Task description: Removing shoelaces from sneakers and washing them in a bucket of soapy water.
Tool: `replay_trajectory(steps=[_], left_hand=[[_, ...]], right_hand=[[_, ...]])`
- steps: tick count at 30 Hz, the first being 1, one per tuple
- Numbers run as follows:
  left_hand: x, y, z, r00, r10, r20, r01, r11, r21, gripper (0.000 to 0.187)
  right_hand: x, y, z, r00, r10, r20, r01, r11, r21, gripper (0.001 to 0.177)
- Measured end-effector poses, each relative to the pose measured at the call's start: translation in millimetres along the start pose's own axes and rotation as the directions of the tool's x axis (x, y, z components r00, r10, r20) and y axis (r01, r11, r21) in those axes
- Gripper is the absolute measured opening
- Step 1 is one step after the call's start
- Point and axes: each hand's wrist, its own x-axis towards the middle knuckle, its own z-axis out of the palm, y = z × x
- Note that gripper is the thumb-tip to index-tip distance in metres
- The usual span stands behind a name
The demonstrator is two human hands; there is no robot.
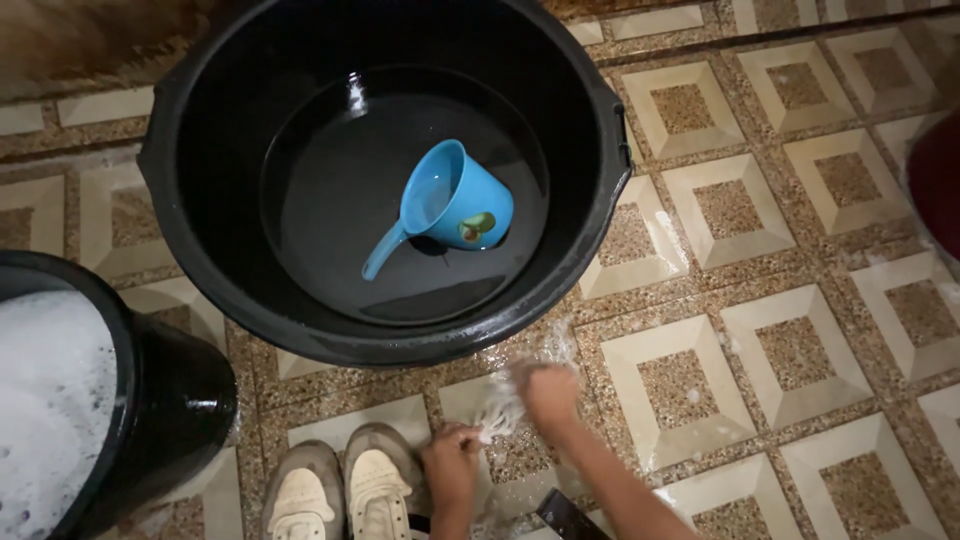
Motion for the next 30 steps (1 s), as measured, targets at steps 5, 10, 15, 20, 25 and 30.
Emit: replay_trajectory(steps=[5, 10, 15, 20, 25, 30], left_hand=[[7, 25, -17, 0.997, -0.002, 0.077, -0.006, 0.994, 0.106, 0.019], [-4, 9, -8, 0.998, -0.016, 0.052, 0.006, 0.982, 0.191, 0.012], [4, -1, -5, 0.995, -0.045, 0.094, 0.019, 0.966, 0.258, 0.013], [-16, 24, -11, 0.992, 0.117, 0.047, -0.126, 0.949, 0.290, 0.018], [-29, 72, -27, 0.979, -0.069, 0.192, 0.000, 0.941, 0.339, 0.026], [-33, 24, 4, 0.928, -0.356, 0.110, 0.333, 0.925, 0.185, 0.020]], right_hand=[[-32, -8, 36, 0.548, -0.591, -0.592, 0.759, 0.649, 0.055, 0.019], [-11, 0, 39, 0.954, -0.199, -0.224, 0.213, 0.976, 0.044, 0.017], [-32, -21, 32, 0.824, -0.401, -0.400, 0.528, 0.798, 0.289, 0.023], [5, 11, -44, 0.985, 0.072, -0.155, -0.022, 0.952, 0.304, 0.032], [-17, 2, -70, 0.933, -0.007, -0.359, 0.121, 0.947, 0.297, 0.038], [-65, -22, 54, 0.875, -0.437, -0.209, 0.473, 0.863, 0.177, 0.025]])
